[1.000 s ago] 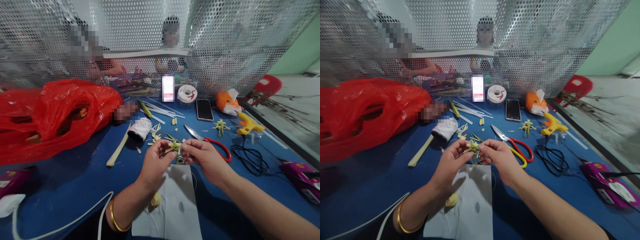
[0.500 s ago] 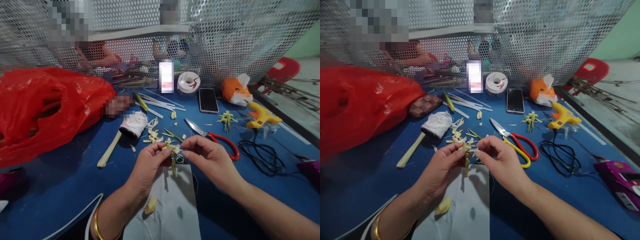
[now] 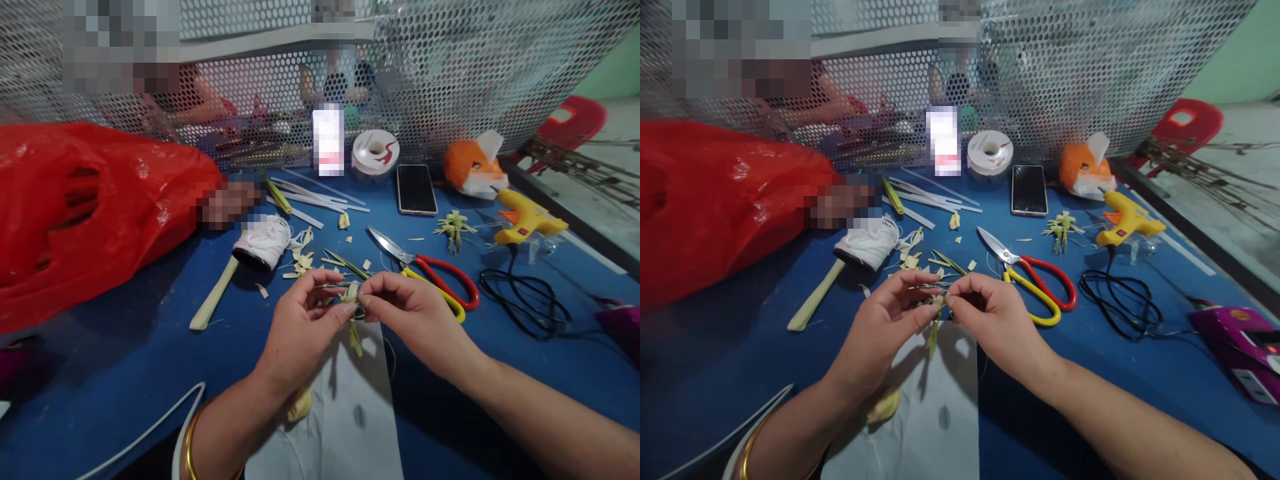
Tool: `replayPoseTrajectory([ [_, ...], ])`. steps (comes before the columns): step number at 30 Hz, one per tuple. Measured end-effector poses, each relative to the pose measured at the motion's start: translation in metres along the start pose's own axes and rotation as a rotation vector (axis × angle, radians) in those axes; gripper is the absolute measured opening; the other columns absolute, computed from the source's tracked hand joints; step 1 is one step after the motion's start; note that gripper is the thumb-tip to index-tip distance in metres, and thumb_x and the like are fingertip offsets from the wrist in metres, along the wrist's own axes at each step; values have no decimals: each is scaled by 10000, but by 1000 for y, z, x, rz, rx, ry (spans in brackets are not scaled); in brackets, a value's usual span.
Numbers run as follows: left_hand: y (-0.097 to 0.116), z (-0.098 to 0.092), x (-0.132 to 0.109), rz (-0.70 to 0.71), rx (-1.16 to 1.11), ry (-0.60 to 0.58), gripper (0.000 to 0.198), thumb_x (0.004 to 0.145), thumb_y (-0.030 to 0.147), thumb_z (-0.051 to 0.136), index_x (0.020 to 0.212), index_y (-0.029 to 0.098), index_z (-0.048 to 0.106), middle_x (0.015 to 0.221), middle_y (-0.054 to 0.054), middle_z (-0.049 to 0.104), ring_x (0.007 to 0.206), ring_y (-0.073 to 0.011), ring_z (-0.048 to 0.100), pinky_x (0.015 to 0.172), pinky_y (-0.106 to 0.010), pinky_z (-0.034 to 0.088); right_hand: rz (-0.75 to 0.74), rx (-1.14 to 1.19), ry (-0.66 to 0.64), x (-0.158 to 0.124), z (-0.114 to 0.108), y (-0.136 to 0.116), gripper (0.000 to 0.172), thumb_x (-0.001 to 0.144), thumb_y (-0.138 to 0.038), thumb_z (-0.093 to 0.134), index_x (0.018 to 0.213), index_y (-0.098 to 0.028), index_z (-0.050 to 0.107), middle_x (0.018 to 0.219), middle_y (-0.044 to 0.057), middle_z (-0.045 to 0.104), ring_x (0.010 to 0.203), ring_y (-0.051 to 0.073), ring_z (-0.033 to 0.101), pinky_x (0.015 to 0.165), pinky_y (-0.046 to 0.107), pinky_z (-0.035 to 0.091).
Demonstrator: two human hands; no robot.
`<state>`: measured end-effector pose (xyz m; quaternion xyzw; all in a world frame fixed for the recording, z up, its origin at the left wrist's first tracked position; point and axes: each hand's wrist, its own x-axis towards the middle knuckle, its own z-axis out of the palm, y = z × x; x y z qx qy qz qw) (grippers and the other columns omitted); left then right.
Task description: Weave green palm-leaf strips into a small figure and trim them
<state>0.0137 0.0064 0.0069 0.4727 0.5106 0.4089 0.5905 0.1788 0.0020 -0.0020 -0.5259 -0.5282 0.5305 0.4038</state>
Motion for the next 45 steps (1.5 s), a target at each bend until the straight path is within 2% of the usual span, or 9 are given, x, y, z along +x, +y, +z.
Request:
replayPoseTrajectory([
  [3,-1,-1,-1,8,84,-83,123,743,214,706,840,168,647,829,-27,676,770,-150,614,690,-276,481,-13,-21,-5,-1,1,-1,140,810,-307,635,761,-177,653,672,-11,607,607,113,521,556,230,424],
  [6,-2,-2,0,-31,111,-100,91,747,220,689,791,161,634,731,0,635,678,-123,566,637,-263,454,-11,-6,-17,-1,2,-3,144,804,-310,636,758,-176,663,678,-8,620,592,108,516,537,223,414],
  [11,-2,-2,1,-49,96,-109,96,728,211,686,773,164,615,709,18,607,657,-110,537,624,-254,445,9,-1,-4,-2,5,-4,132,800,-295,640,755,-174,672,668,-9,625,588,107,520,535,217,424],
  [15,0,1,0,-74,62,-68,88,713,188,678,735,168,596,681,29,586,634,-99,519,610,-241,430,11,24,-10,-3,6,-5,113,785,-279,641,758,-174,674,686,-2,641,606,112,539,551,222,436],
  [20,0,2,1,-52,58,-50,79,709,186,681,737,166,611,711,15,610,664,-108,547,633,-243,441,49,82,-1,-2,6,-4,146,754,-282,652,845,-168,657,673,-17,608,583,103,509,526,217,407],
  [29,0,0,1,-11,142,-56,86,706,185,684,761,166,620,723,11,621,669,-114,561,606,-229,447,45,30,-32,-2,6,-7,96,730,-253,628,698,-163,622,636,-23,570,573,92,479,528,212,392],
  [34,-1,1,1,-45,113,-61,71,737,212,668,769,159,632,693,16,609,642,-105,533,611,-233,430,51,29,-27,-3,6,-6,88,731,-251,616,707,-167,628,626,-23,575,559,94,480,518,213,398],
  [45,0,1,2,-27,162,-21,87,768,250,646,753,166,631,693,11,600,638,-113,510,607,-242,412,47,10,-8,-3,7,-5,115,743,-281,616,727,-169,633,637,-13,568,567,104,466,505,225,383],
])
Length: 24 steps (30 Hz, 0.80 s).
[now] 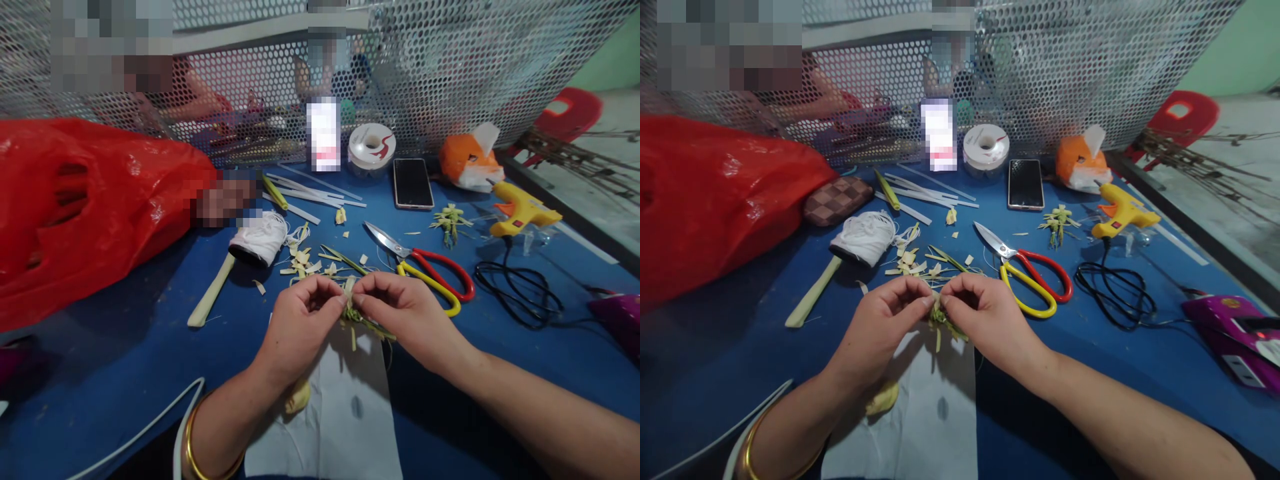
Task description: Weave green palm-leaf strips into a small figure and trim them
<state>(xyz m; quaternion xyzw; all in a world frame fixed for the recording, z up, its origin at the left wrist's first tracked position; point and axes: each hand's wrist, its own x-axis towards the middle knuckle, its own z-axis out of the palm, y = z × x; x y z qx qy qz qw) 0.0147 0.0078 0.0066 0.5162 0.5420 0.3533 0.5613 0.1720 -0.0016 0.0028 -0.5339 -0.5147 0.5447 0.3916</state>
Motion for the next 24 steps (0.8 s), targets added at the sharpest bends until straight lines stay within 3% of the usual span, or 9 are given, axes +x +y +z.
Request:
replayPoseTrajectory([
  [11,0,0,-1,47,53,-11,72,779,229,649,759,163,629,701,12,612,646,-114,532,618,-240,426,12,15,3,0,0,-1,120,726,-281,628,701,-164,627,620,-23,555,553,96,453,502,219,369],
  [24,1,2,-2,6,-22,0,80,760,242,666,745,170,632,687,17,608,628,-109,528,600,-236,420,22,54,22,-1,0,1,94,704,-265,624,684,-175,606,596,-30,530,535,94,427,488,225,350],
])
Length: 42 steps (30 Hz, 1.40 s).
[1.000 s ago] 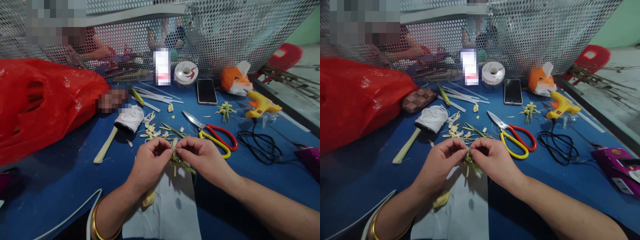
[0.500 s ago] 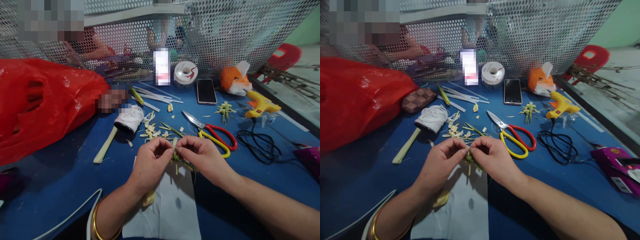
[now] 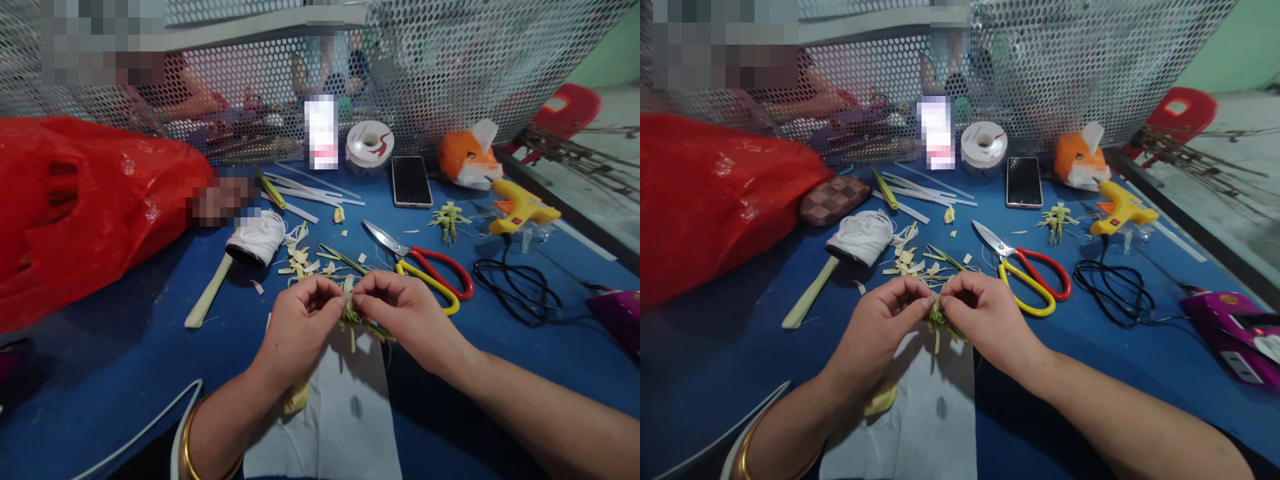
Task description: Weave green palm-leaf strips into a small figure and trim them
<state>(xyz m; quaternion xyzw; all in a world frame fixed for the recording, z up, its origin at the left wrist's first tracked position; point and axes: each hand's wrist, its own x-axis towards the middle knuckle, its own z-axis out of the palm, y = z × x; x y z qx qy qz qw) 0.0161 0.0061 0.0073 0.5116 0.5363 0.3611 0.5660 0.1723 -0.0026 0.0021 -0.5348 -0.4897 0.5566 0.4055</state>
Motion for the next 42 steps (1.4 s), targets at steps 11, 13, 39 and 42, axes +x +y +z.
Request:
replayPoseTrajectory([
  [11,1,1,1,-36,-39,-8,77,741,230,676,732,165,636,671,21,602,616,-104,520,595,-230,414,5,17,-7,1,-1,0,78,702,-244,632,672,-174,612,589,-33,527,540,93,426,494,227,354],
  [13,2,0,0,-65,-75,-31,92,749,244,683,754,164,638,681,23,605,627,-103,530,603,-227,418,6,17,0,1,-1,1,73,702,-238,633,673,-172,622,583,-33,536,537,94,436,497,226,363],
  [39,-1,0,1,-45,-42,-24,83,782,233,663,754,166,623,681,36,588,623,-96,514,601,-225,407,22,39,19,1,2,-1,85,687,-240,641,653,-165,622,595,-26,561,537,91,453,508,226,368],
  [42,0,1,1,-54,-58,-22,78,783,229,659,768,162,623,680,38,589,622,-90,513,598,-217,407,26,66,14,2,2,3,79,696,-233,639,677,-157,633,611,-24,574,548,87,457,521,222,373],
])
